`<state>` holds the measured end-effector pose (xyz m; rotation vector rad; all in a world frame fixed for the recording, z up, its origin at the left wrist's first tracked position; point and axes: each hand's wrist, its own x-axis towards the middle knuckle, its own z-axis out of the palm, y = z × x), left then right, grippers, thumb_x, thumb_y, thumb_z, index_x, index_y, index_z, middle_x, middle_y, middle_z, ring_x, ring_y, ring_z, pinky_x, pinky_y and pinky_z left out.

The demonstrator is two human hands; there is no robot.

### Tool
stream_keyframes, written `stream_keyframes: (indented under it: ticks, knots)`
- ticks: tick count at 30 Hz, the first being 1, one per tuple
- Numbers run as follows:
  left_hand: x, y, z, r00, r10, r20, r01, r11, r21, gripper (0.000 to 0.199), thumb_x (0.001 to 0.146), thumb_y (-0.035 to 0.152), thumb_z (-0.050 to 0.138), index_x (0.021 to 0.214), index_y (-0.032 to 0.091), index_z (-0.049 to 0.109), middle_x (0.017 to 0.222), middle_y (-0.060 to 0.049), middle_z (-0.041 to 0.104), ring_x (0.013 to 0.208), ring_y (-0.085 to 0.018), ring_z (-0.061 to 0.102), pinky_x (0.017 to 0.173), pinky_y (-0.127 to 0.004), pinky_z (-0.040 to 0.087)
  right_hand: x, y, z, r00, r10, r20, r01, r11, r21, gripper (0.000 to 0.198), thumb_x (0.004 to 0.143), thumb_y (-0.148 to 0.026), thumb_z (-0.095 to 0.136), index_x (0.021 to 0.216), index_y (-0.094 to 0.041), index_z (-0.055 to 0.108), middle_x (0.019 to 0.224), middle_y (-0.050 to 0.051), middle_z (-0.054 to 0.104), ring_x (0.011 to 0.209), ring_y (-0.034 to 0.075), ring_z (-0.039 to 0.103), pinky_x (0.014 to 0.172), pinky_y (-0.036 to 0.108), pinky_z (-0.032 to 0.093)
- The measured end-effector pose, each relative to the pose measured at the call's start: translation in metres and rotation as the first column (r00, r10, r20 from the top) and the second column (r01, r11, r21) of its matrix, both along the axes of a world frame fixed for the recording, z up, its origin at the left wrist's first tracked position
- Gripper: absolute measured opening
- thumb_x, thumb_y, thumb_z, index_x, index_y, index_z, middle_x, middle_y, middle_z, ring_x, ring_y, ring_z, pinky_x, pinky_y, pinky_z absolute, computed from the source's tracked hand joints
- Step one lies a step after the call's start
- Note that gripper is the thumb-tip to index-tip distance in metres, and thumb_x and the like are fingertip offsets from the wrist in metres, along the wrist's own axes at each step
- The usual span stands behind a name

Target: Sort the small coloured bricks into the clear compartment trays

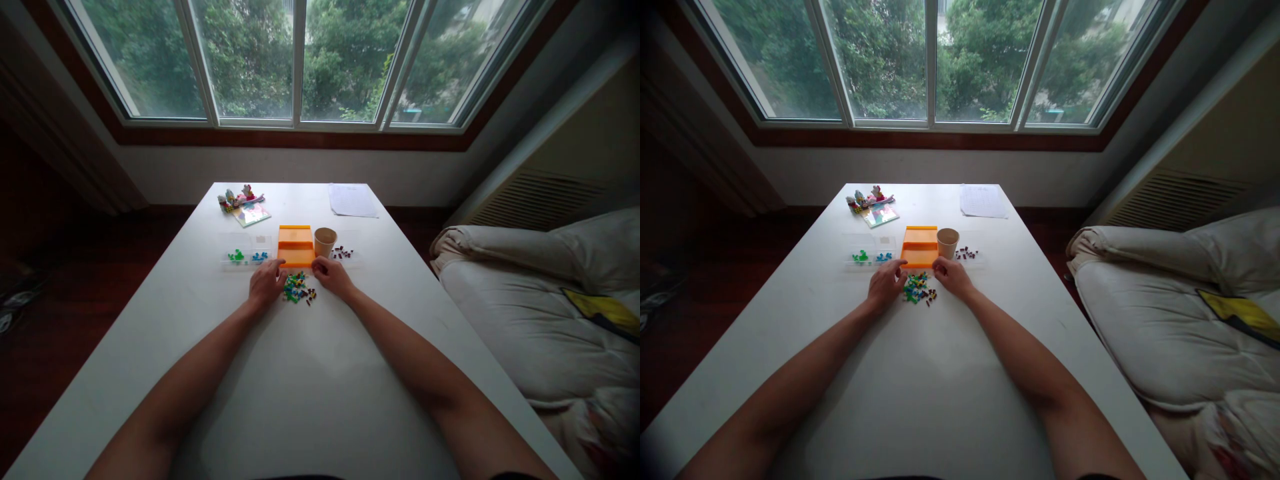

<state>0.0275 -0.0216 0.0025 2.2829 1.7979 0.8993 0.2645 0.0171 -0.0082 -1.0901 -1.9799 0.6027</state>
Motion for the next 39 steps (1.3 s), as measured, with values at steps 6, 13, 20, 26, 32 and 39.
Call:
stream_keyframes:
  ticks: [6,13,20,26,32,39]
  knots:
    - [0.001,0.001,-0.003,1.000,0.022,-0.007,-0.023,0.999,-0.047,0.036,0.093,0.027,0.054,0.128,0.021,0.062,0.099,-0.007,0.069,0.098,-0.023,0.063,0.088,-0.034,0.049,-0.007,0.003,-0.002,0.971,0.007,-0.237,-0.058,0.976,-0.210,0.014,0.081,-0.026,0.062,0.092,-0.020,0.068,0.073,-0.001,0.068,0.061,0.013,0.058,0.058,0.025,0.045]
    - [0.002,0.001,-0.003,1.000,0.009,-0.020,-0.010,0.998,-0.057,0.036,0.092,0.027,0.055,0.127,0.023,0.062,0.102,-0.007,0.069,0.098,-0.023,0.063,0.087,-0.033,0.049,-0.013,0.005,-0.001,0.772,0.004,-0.635,-0.321,0.865,-0.385,0.044,0.079,-0.034,0.072,0.121,-0.024,0.062,0.108,0.007,0.073,0.084,0.019,0.072,0.072,0.035,0.060]
    - [0.002,0.000,-0.002,1.000,0.002,-0.014,-0.003,0.998,-0.057,0.036,0.093,0.027,0.054,0.128,0.022,0.061,0.103,-0.008,0.068,0.098,-0.023,0.063,0.088,-0.034,0.049,-0.013,0.005,-0.004,0.843,0.049,-0.535,-0.266,0.903,-0.336,0.038,0.083,-0.033,0.066,0.120,-0.023,0.065,0.113,0.008,0.072,0.086,0.019,0.071,0.072,0.034,0.059]
    - [0.001,0.001,-0.002,1.000,0.003,0.000,-0.003,0.999,-0.051,0.036,0.094,0.029,0.053,0.129,0.021,0.060,0.102,-0.007,0.068,0.095,-0.022,0.063,0.086,-0.033,0.049,-0.007,0.003,-0.006,1.000,-0.006,-0.012,0.006,1.000,-0.015,0.014,0.089,-0.026,0.062,0.097,-0.021,0.073,0.084,0.003,0.071,0.071,0.015,0.062,0.069,0.029,0.048]
    - [0.002,0.000,-0.002,1.000,0.005,0.006,-0.005,0.999,-0.050,0.038,0.093,0.028,0.054,0.131,0.021,0.059,0.100,-0.006,0.068,0.095,-0.022,0.062,0.085,-0.033,0.049,-0.008,-0.002,-0.005,0.971,0.008,0.238,-0.039,0.991,0.124,0.013,0.088,-0.025,0.068,0.100,-0.022,0.074,0.092,0.004,0.066,0.084,0.016,0.059,0.075,0.028,0.045]
    - [0.001,0.000,-0.002,1.000,-0.012,0.019,0.013,0.999,-0.040,0.039,0.093,0.027,0.054,0.131,0.021,0.058,0.096,-0.006,0.066,0.093,-0.021,0.062,0.085,-0.033,0.048,-0.006,-0.002,-0.005,0.952,0.027,0.305,-0.072,0.988,0.139,0.011,0.088,-0.026,0.071,0.098,-0.022,0.073,0.092,0.004,0.062,0.086,0.017,0.057,0.078,0.028,0.044]
